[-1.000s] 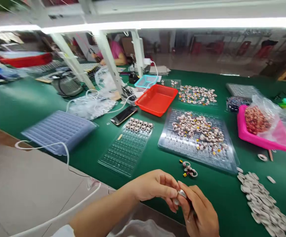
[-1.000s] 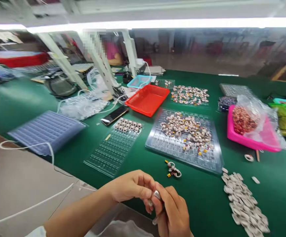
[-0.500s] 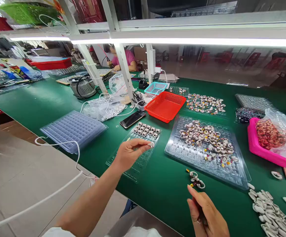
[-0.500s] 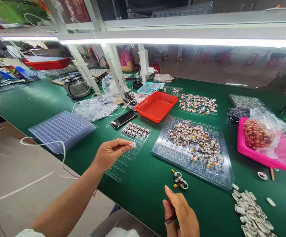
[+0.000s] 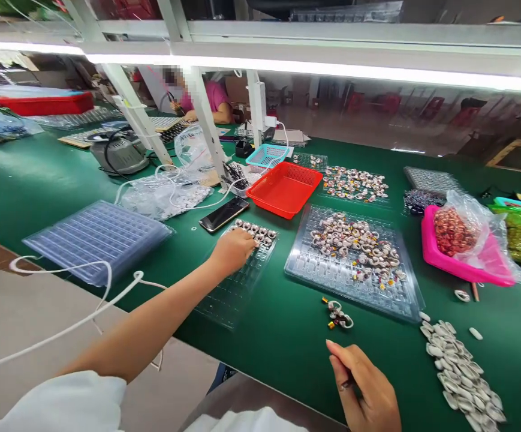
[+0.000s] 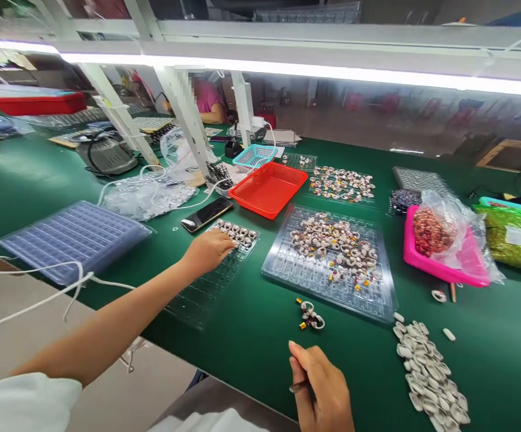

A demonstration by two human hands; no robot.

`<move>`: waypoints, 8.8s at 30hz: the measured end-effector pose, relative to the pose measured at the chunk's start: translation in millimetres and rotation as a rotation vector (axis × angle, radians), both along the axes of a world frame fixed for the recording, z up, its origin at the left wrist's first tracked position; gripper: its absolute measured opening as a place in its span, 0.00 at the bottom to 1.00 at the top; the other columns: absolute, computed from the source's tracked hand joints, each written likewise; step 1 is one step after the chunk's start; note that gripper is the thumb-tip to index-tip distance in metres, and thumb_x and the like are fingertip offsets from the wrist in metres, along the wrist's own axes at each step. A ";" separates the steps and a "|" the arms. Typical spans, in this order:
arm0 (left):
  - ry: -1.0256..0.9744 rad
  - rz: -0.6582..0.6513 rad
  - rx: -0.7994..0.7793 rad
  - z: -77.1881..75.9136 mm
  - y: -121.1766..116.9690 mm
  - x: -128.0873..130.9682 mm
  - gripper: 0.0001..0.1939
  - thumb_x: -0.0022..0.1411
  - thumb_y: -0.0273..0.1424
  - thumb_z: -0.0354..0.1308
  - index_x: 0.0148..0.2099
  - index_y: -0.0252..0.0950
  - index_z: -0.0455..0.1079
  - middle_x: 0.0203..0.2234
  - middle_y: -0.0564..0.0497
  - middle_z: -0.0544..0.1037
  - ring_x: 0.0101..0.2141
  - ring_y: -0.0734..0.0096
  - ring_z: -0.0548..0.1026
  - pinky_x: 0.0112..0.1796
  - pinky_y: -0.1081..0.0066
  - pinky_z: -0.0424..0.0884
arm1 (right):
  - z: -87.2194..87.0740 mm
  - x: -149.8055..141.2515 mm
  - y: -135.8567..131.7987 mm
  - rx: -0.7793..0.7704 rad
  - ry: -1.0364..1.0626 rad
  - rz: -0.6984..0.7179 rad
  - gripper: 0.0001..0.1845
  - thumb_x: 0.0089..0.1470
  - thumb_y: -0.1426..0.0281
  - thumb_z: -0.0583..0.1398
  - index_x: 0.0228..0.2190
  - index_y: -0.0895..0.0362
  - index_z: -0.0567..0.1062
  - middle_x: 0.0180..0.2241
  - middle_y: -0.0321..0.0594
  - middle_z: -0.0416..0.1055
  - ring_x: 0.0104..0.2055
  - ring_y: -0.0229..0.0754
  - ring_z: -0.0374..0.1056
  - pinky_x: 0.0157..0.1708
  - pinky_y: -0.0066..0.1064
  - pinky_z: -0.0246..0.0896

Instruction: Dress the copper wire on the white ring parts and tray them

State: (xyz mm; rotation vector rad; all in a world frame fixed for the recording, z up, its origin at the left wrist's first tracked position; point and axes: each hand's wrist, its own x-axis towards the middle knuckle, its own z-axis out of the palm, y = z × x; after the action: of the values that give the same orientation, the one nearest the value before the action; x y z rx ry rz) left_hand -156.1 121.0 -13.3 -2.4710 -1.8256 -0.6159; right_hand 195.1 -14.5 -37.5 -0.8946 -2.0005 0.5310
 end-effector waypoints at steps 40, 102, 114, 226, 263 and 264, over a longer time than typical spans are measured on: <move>-1.100 -0.202 -0.733 -4.3 -107.0 168.8 0.11 0.61 0.32 0.63 0.44 0.33 0.80 0.36 0.45 0.84 0.37 0.62 0.80 0.40 0.67 0.74 | -8.3 1.7 -6.1 -0.945 0.882 -0.235 0.11 0.54 0.63 0.68 0.39 0.51 0.78 0.29 0.33 0.72 0.22 0.29 0.59 0.20 0.21 0.54; -0.951 -0.293 -0.573 10.0 -114.0 164.5 0.08 0.64 0.28 0.62 0.43 0.35 0.82 0.34 0.47 0.85 0.34 0.66 0.81 0.38 0.71 0.76 | 9.2 0.4 -17.3 -0.437 0.300 -0.232 0.09 0.62 0.73 0.61 0.41 0.49 0.79 0.35 0.38 0.74 0.29 0.38 0.72 0.26 0.30 0.67; -0.848 -0.568 -0.145 2.6 -107.8 167.7 0.14 0.65 0.21 0.61 0.51 0.36 0.77 0.35 0.46 0.85 0.37 0.66 0.79 0.41 0.68 0.77 | 22.9 7.9 -11.6 -0.352 0.162 -0.227 0.10 0.59 0.75 0.62 0.41 0.50 0.78 0.36 0.39 0.76 0.32 0.40 0.72 0.27 0.30 0.66; -1.422 -0.504 -1.604 17.2 -93.5 154.6 0.14 0.48 0.32 0.75 0.35 0.32 0.77 0.26 0.50 0.82 0.26 0.70 0.80 0.32 0.71 0.78 | 51.4 14.1 9.8 0.077 -0.032 0.283 0.25 0.64 0.75 0.54 0.59 0.46 0.69 0.41 0.43 0.79 0.37 0.45 0.70 0.37 0.38 0.70; -0.773 -0.555 -0.160 24.7 -104.7 159.7 0.18 0.59 0.13 0.54 0.47 0.36 0.73 0.35 0.47 0.81 0.36 0.69 0.78 0.39 0.70 0.74 | 50.8 11.2 8.8 -0.775 0.212 0.048 0.09 0.64 0.65 0.59 0.31 0.55 0.72 0.29 0.33 0.65 0.28 0.35 0.57 0.26 0.27 0.50; -0.825 -0.513 -0.217 23.8 -105.3 161.8 0.17 0.59 0.14 0.54 0.45 0.36 0.74 0.34 0.48 0.81 0.36 0.69 0.78 0.38 0.71 0.74 | 48.7 11.0 8.7 -0.766 0.228 0.062 0.10 0.64 0.65 0.59 0.31 0.55 0.72 0.29 0.34 0.65 0.28 0.35 0.57 0.26 0.28 0.50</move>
State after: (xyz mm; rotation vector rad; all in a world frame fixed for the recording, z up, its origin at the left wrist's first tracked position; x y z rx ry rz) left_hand 5.7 15.7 10.5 -3.1470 -1.4089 -1.7630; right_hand 206.2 -5.8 11.2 -1.1489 -1.6157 1.4222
